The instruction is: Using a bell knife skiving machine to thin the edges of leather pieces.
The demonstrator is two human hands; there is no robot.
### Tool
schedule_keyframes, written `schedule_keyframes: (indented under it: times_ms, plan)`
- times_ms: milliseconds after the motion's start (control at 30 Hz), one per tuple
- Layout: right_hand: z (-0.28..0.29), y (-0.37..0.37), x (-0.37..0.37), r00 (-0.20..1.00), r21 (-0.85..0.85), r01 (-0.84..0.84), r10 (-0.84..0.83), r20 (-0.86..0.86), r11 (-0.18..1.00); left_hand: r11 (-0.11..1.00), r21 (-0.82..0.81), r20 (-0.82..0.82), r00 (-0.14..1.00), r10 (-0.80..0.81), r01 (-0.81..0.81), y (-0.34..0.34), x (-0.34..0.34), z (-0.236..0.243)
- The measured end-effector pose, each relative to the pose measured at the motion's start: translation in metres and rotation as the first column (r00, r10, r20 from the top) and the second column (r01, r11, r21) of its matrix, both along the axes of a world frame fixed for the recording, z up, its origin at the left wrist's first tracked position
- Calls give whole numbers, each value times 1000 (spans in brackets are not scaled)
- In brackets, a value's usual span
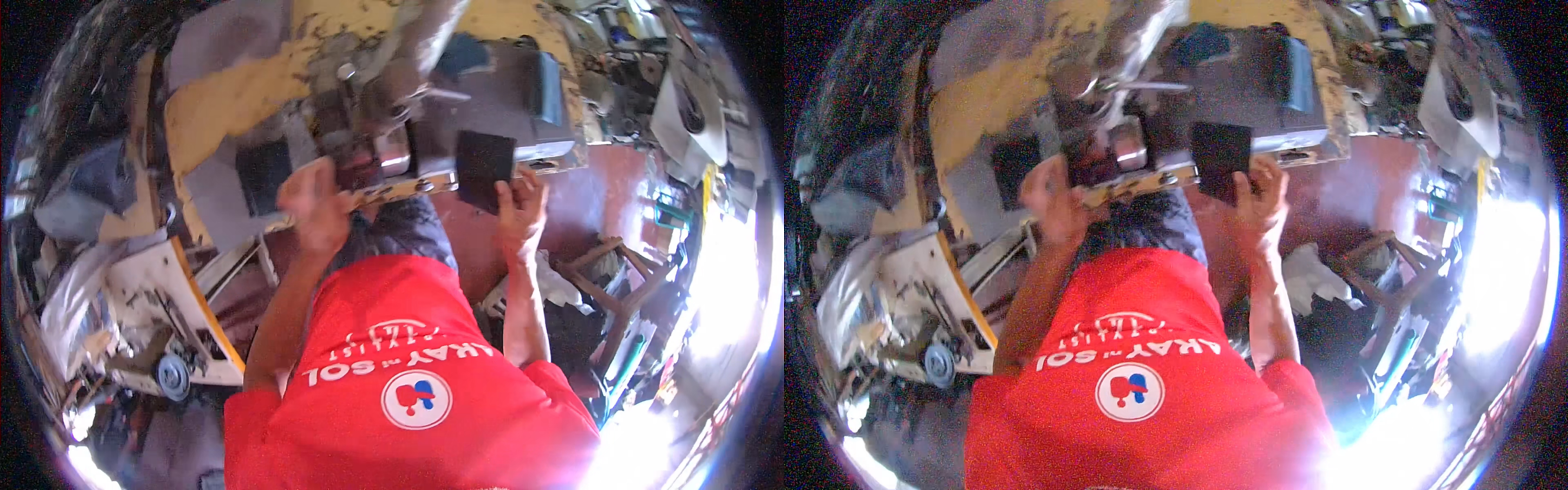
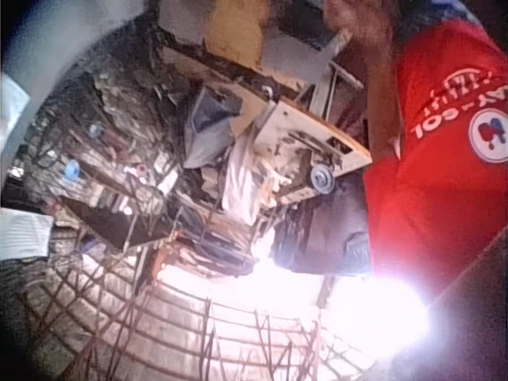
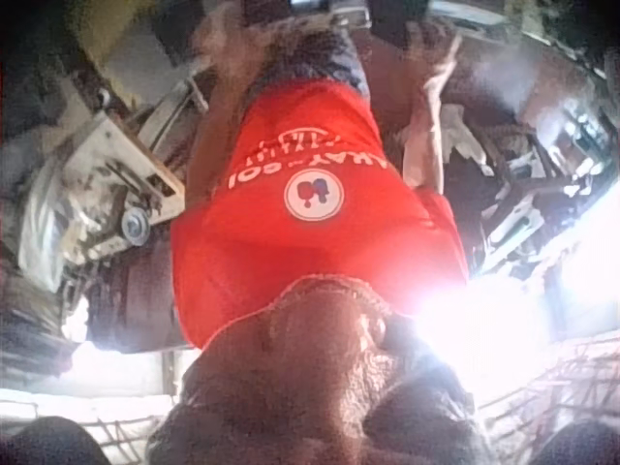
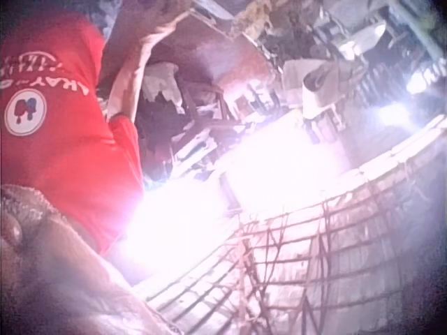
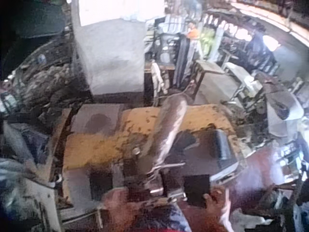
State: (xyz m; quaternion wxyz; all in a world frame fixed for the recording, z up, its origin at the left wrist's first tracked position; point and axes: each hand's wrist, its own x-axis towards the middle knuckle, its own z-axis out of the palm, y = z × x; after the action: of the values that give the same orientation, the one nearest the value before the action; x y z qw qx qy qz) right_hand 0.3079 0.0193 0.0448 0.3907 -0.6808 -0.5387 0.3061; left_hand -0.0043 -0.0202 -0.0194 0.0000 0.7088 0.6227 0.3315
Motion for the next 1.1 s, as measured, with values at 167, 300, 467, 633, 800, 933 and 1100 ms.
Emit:
schedule_keyframes:
  times_ms: [167,300,467,633,800,933,1100]
  plan:
    - [84,64,70,738,510,192,-466,488,838,921,-59,-22,923,384,-385,-6,-67,-5]
    - [93,124,69,554,750,-159,-570,606,642,831,-216,-48,856,515,-512,-14,-147,-59]
    - [-40,162,13,464,228,-155,-133,876,961,699,-315,-366,761,535,-642,-22,-155,-86]
    - [-43,156,16,457,380,-182,-264,849,907,668,-387,-376,770,516,-636,-21,-139,-87]
    - [-56,159,22,687,393,-84,-232,688,916,694,-360,-392,777,493,-623,-23,-139,-93]
    - [-50,161,25,696,388,-86,-223,682,918,713,-331,-358,782,511,-618,-22,-137,-99]
    - [-40,187,51,659,311,-6,-230,716,951,786,-185,-266,800,537,-589,-21,-124,-104]
